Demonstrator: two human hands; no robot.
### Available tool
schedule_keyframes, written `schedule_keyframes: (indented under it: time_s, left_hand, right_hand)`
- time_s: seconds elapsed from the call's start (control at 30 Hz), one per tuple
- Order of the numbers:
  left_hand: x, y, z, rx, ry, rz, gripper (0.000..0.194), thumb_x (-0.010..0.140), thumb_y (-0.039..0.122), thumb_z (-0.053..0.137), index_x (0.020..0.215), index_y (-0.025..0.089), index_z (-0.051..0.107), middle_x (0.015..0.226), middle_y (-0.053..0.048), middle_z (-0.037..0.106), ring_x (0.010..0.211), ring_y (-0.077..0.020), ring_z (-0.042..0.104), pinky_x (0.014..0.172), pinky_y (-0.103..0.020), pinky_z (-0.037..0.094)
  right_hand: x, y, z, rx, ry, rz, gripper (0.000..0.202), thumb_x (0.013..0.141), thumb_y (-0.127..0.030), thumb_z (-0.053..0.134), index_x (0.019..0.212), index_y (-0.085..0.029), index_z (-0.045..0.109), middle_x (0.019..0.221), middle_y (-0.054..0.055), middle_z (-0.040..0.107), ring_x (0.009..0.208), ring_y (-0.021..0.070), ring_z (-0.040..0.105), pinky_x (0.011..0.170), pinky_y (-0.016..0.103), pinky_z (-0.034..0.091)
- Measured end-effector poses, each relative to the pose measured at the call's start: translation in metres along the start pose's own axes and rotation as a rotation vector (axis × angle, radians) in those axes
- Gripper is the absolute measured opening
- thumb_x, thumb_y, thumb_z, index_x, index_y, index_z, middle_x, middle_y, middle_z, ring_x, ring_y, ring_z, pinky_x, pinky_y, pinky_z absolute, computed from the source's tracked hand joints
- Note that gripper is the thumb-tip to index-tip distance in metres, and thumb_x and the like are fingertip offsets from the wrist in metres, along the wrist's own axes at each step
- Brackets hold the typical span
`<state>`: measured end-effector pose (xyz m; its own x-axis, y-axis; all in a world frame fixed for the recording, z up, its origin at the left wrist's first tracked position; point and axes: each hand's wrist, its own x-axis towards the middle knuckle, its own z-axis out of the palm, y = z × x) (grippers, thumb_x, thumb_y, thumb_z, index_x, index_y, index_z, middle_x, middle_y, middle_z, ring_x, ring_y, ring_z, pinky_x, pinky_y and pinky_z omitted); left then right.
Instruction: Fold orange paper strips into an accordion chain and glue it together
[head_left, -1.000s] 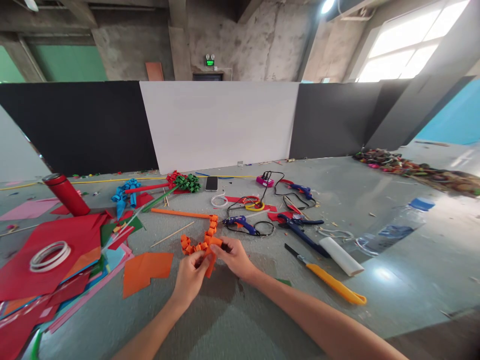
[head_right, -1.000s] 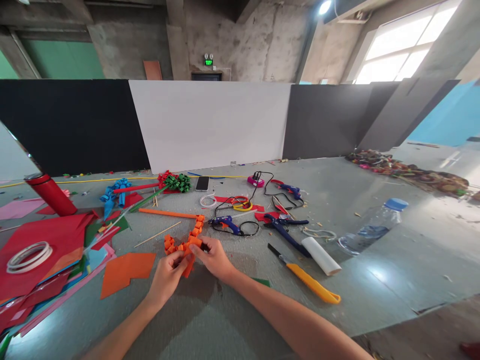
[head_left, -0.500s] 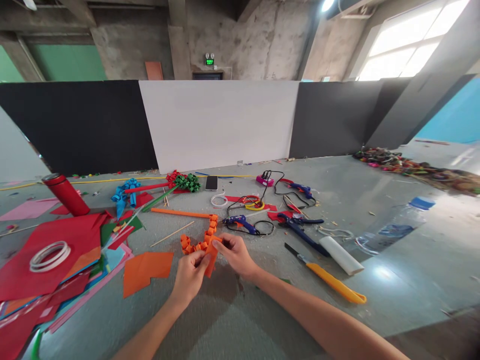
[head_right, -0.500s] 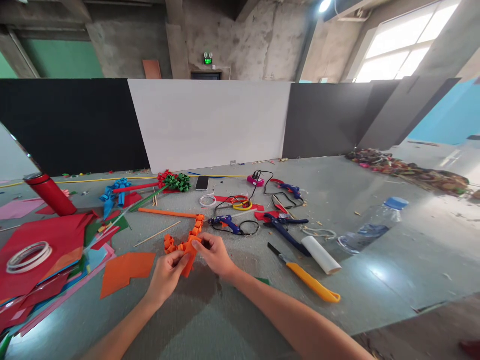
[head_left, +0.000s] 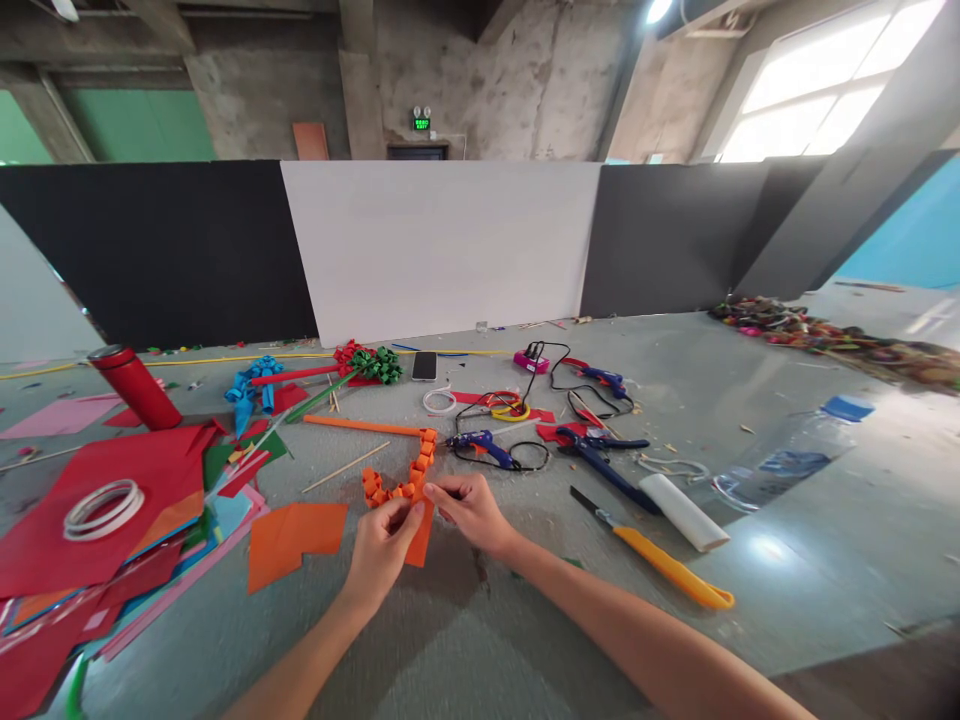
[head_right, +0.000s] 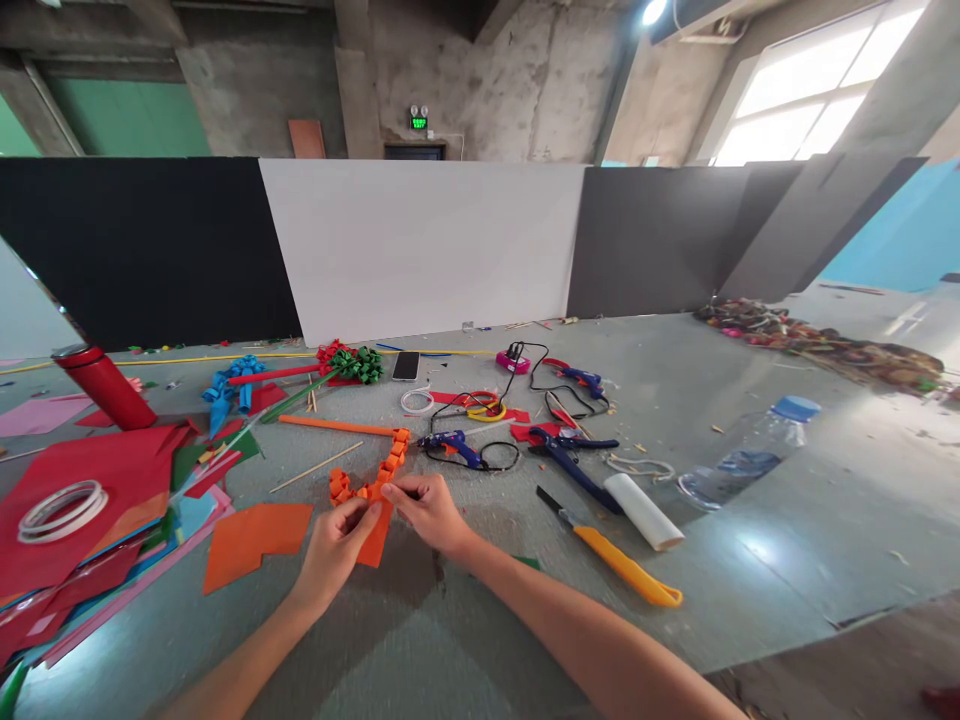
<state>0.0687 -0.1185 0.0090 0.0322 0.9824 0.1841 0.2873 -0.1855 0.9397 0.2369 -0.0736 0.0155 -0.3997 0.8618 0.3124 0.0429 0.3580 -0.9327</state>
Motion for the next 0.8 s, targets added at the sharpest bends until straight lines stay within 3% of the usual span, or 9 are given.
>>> schedule_keyframes:
  time_s: [0.23,0.43,0.63,0.8]
  left_hand:
    - [-0.0028,0.0089,-0.0036,-0.039,0.010,0.013,0.044,0.089,0.053,0.053,0.067,0.016,0.059,0.056,0.003,0.043,0.054,-0.0115,0.037,0.049,-0.023,0.027]
    - [-0.0031,0.0096,-0.0028,-0.036,0.075,-0.004,0.043,0.088,0.050,0.054,0.061,0.017,0.054,0.054,0.004,0.037,0.053,-0.0104,0.034,0.049,-0.023,0.025]
    - [-0.0004,0.0061,-0.0044,-0.027,0.068,0.028,0.037,0.088,0.050,0.056,0.076,0.016,0.065,0.065,0.000,0.058,0.061,-0.0140,0.049,0.056,-0.022,0.036]
    - [-0.0012,0.0082,-0.0072,-0.024,0.073,0.041,0.038,0.091,0.050,0.053,0.078,0.016,0.062,0.069,-0.001,0.059,0.063,-0.0141,0.051,0.058,-0.021,0.038]
  right_hand:
    - [-0.0001,0.0008,0.0040,0.061,-0.018,0.028,0.045,0.089,-0.058,0.057,0.073,-0.015,0.057,0.061,-0.004,0.038,0.056,0.0089,0.030,0.050,0.023,0.024]
    - [-0.0001,-0.0026,0.0045,0.025,0.032,-0.018,0.044,0.088,-0.053,0.061,0.064,-0.017,0.051,0.060,-0.004,0.040,0.058,0.0095,0.033,0.053,0.024,0.027]
    - [-0.0002,-0.0013,0.0039,0.022,0.010,-0.008,0.046,0.087,-0.056,0.061,0.065,-0.017,0.052,0.060,-0.004,0.041,0.058,0.0095,0.033,0.054,0.024,0.026]
    - [-0.0007,0.0010,0.0040,0.088,-0.032,0.030,0.052,0.091,-0.059,0.052,0.062,-0.018,0.045,0.060,-0.005,0.032,0.057,0.0089,0.027,0.052,0.024,0.022]
